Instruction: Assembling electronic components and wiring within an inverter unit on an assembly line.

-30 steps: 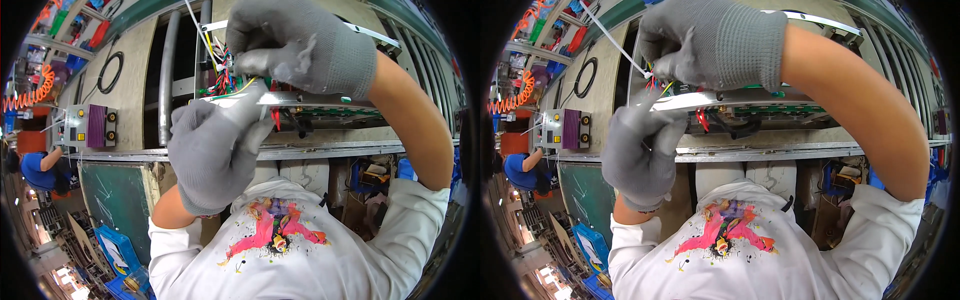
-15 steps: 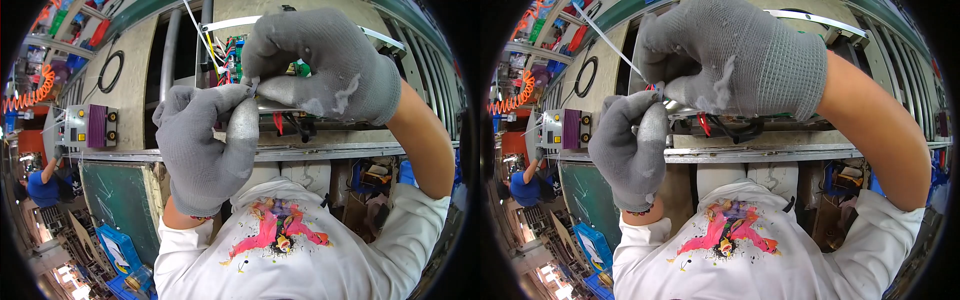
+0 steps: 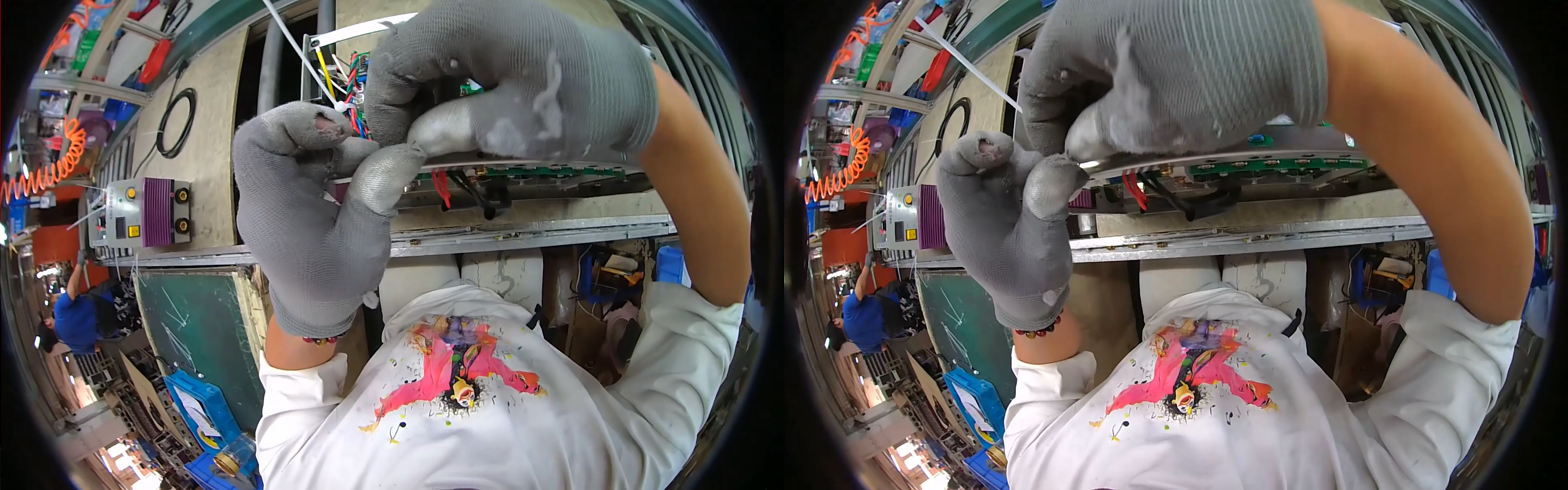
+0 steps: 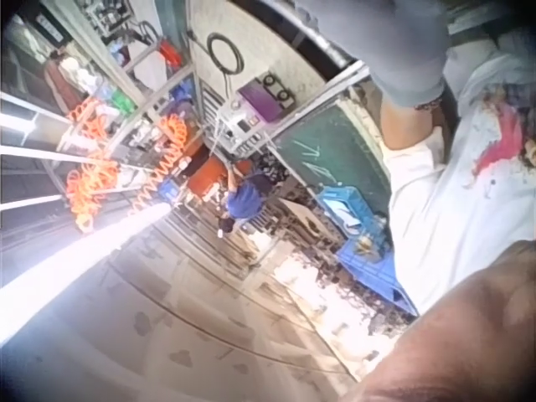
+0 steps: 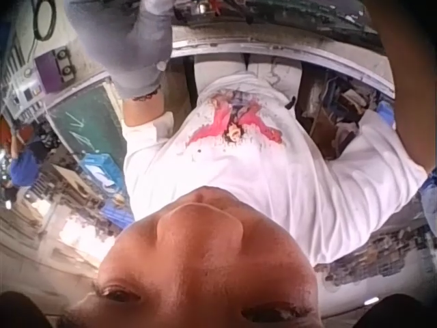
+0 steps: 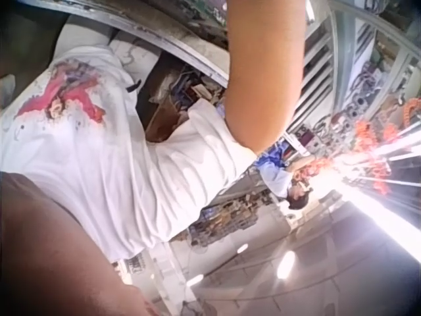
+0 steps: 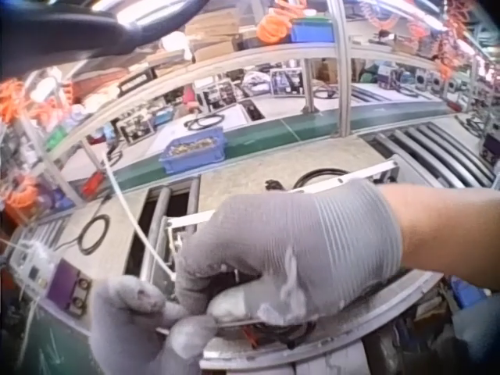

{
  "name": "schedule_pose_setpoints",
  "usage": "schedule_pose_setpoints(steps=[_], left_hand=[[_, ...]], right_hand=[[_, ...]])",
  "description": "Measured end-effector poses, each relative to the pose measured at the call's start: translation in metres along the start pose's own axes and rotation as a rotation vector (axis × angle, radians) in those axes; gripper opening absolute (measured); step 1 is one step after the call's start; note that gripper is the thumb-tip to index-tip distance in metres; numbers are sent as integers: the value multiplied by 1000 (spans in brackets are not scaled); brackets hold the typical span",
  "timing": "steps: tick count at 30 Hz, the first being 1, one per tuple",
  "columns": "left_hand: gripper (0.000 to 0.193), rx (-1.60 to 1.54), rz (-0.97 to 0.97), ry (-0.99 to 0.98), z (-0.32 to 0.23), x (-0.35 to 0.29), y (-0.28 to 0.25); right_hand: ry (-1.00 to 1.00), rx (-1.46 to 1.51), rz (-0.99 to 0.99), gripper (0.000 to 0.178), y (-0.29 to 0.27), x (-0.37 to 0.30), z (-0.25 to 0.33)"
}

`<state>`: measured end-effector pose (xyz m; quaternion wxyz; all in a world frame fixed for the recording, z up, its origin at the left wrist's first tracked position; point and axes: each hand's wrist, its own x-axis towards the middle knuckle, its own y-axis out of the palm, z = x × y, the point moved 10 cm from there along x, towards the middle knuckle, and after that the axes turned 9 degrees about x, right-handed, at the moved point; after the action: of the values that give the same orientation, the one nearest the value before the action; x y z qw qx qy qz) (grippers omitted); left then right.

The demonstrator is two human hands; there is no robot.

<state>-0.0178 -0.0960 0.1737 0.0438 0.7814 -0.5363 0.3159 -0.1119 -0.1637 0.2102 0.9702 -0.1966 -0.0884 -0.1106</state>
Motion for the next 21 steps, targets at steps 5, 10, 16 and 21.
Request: schedule_pose_setpoints(steps=[5, 10, 16, 21], left_hand=[[44, -37, 38, -28, 3, 1, 6], [28, 359, 168, 199, -22, 24, 23], [21, 358, 276, 73, -7, 31, 13], [16, 401, 276, 113, -2, 24, 14]], right_hand=[[103, 178, -124, 19, -13, 1, -16], [238, 377, -328, 21, 12, -103, -8], [344, 699, -328, 24, 5, -79, -50], [459, 913, -432, 26, 11, -21, -60]])
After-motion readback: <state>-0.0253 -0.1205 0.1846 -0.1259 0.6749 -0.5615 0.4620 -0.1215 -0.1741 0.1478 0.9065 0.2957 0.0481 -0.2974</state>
